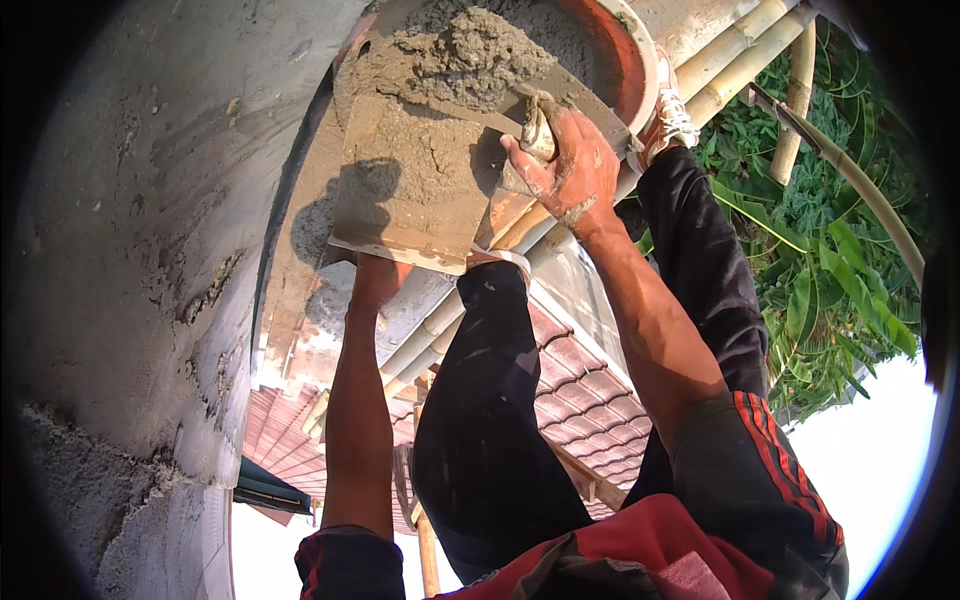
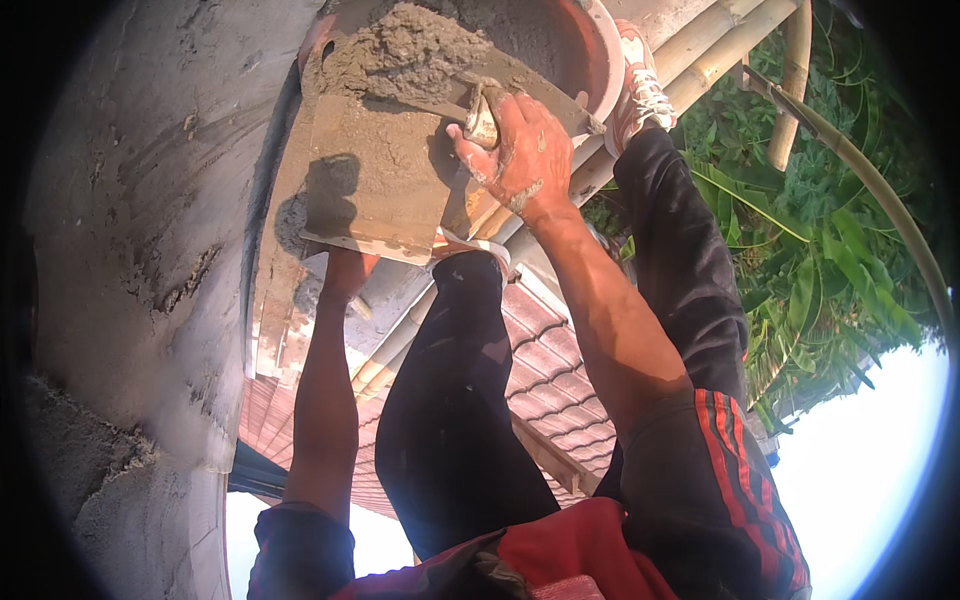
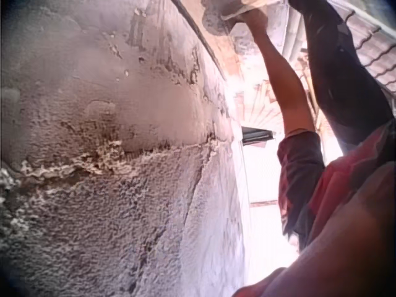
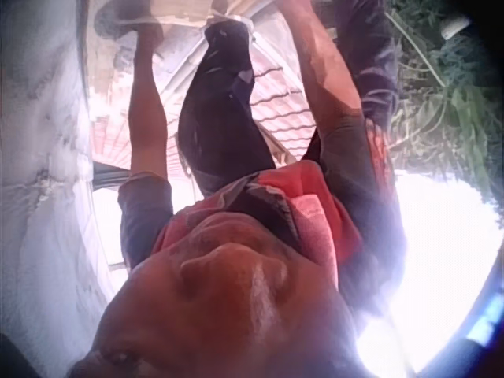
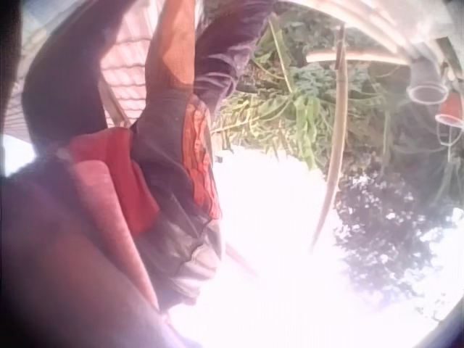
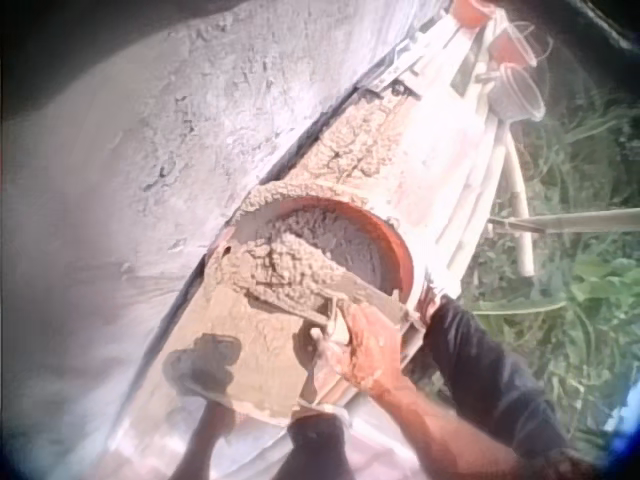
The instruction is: The person scoops wet cement from a basin with a trowel and applies it to a vertical wall, smoothing the surface with a hand trowel. The person repeatedly transfers cement from the basin to the wall and levels the applied layer.
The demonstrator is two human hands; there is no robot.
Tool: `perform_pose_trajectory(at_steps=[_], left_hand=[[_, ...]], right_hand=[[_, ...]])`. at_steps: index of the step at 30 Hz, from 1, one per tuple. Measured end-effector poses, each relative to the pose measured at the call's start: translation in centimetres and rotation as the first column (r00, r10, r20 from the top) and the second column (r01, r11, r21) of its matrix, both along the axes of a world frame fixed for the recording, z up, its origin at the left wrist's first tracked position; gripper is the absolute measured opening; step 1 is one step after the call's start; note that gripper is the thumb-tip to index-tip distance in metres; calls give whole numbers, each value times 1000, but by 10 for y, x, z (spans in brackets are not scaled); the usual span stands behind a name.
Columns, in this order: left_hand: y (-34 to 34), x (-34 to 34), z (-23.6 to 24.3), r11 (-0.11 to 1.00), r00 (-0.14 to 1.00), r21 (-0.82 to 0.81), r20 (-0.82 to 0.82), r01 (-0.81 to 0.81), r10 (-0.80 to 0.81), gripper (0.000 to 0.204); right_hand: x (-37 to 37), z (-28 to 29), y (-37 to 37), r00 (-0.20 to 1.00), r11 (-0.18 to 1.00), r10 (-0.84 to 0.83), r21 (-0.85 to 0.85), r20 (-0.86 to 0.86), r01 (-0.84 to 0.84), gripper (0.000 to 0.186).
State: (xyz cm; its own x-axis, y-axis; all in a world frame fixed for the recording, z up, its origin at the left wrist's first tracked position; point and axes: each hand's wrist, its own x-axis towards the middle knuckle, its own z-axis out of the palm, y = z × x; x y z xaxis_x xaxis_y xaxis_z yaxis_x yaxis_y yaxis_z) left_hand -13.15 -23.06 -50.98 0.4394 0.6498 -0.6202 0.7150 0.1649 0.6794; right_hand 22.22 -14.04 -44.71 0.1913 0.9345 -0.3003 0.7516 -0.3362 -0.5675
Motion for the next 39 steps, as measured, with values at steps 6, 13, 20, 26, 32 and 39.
perform_pose_trajectory(at_steps=[6, 13, 20, 26, 32, 39], left_hand=[[39, 76, 78, 998, 993, 20, 95, -67, 65, 36], [64, 188, 269, 976, 964, 80, 192, -205, 186, 31], [118, 281, 477, 708, 969, 663, 129, -242, 211, 34], [222, 281, 658, 251, 993, 965, 56, -80, 102, 23], [253, 286, 874, 246, 915, 882, 372, -402, 159, 25], [205, 298, 996, 511, 815, 666, 564, -543, 132, 37]], right_hand=[[7, 152, -24, 972, 982, 185, 20, 144, -189, 63], [125, 362, 2, 956, 946, 260, 161, 137, -281, 56], [153, 585, 70, 749, 589, 495, 463, 440, -662, 47], [149, 767, 142, 709, 233, 204, 670, 675, -705, 31], [143, 941, 200, 785, -216, -101, 756, 612, -618, 28], [134, 1169, 278, 828, -395, -191, 731, 527, -556, 35]])
